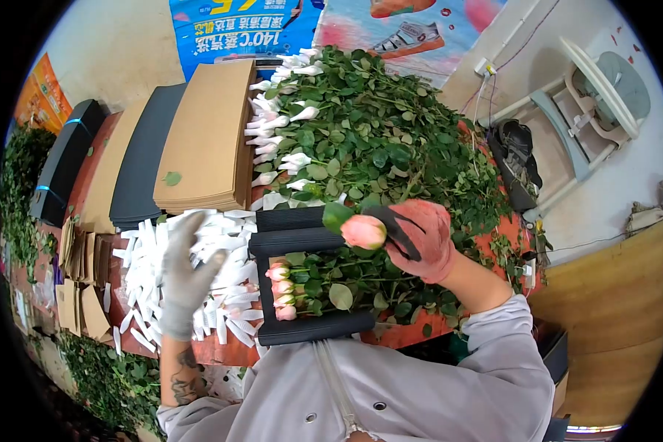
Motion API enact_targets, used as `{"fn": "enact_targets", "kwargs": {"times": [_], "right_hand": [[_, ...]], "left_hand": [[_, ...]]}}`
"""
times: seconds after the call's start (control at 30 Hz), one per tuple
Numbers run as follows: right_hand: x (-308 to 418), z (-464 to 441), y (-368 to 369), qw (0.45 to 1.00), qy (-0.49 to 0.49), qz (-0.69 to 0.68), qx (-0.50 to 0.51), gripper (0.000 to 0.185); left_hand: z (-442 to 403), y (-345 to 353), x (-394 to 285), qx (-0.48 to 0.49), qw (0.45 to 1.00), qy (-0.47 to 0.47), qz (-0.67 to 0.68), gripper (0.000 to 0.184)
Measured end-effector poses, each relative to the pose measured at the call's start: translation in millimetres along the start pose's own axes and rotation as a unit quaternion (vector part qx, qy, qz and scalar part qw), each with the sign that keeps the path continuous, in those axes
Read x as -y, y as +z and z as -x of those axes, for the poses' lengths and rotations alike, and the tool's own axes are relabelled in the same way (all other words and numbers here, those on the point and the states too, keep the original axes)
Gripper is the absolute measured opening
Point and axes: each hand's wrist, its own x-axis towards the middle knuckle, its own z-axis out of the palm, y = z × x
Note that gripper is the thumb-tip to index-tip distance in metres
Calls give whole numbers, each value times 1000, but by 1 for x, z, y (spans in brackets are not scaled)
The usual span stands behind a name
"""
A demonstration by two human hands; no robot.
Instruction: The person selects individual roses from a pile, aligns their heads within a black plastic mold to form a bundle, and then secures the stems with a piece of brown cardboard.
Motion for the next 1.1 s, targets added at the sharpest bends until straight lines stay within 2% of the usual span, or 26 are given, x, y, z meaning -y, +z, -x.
{"fn": "enact_targets", "kwargs": {"times": [0.07, 0.1, 0.17, 0.27, 0.3, 0.33, 0.4, 0.47, 0.53, 0.57, 0.6, 0.63, 0.67, 0.7, 0.73, 0.77, 0.83, 0.87, 0.93, 0.97, 1.03, 1.1], "right_hand": [[4, 6, 6, 1000, 4, -24, -9, 41], [7, 7, 7, 999, 7, -44, -13, 42], [8, 9, 8, 996, 0, -82, -30, 44], [12, 18, 6, 993, 7, -82, -89, 46], [11, 26, 8, 988, 21, -64, -136, 47], [11, 31, 3, 989, 28, -53, -134, 47], [14, 27, -11, 993, 55, -49, -90, 46], [16, 29, -15, 992, 66, -33, -98, 43], [11, 46, -12, 984, 71, 46, -157, 39], [-6, 50, -31, 988, 95, 107, -59, 41], [-24, 55, -61, 966, 166, 189, -60, 16], [-52, 82, -93, 912, 334, 156, -182, 14], [-84, 77, -138, 875, 309, 228, -294, 18], [-108, 75, -178, 842, 297, 289, -345, 19], [-115, 77, -208, 829, 296, 333, -338, 20], [-117, 74, -223, 829, 293, 367, -303, 20], [-93, 61, -221, 866, 250, 395, -175, 22], [-74, 52, -208, 893, 209, 389, -85, 23], [-33, 33, -166, 930, 109, 333, 112, 24], [-16, 25, -140, 934, 69, 292, 195, 25], [12, 20, -77, 924, 13, 213, 316, 27], [32, 23, -11, 914, -18, 149, 378, 29]], "left_hand": [[-9, 24, -44, 54, 987, 22, 147, 58], [-16, 34, -64, 77, 978, 115, 158, 58], [-26, 57, -94, 83, 956, 233, 160, 56], [-31, 82, -118, 135, 922, 253, 260, 43], [-31, 83, -128, 146, 924, 241, 258, 40], [-31, 86, -133, 154, 919, 246, 266, 40], [-31, 93, -139, 108, 917, 293, 247, 38], [-33, 95, -141, 130, 916, 297, 237, 37], [-35, 97, -142, 131, 914, 328, 200, 43], [-30, 91, -146, 121, 929, 299, 180, 52], [-32, 77, -141, 133, 932, 325, 87, 59], [-34, 68, -126, 171, 932, 305, 91, 53], [-33, 59, -108, 214, 930, 283, 99, 48], [-28, 49, -90, 277, 931, 199, 127, 44], [-24, 40, -73, 334, 923, 116, 153, 41], [-16, 40, -51, 307, 932, 139, 136, 34], [2, 41, -17, 330, 936, 96, 72, 34], [12, 47, 1, 337, 937, 79, 48, 34], [25, 65, 26, 334, 932, 135, -38, 37], [30, 78, 37, 328, 923, 194, -52, 40], [36, 92, 39, 381, 897, 186, -124, 48], [44, 104, 45, 391, 888, 180, -161, 51]]}}
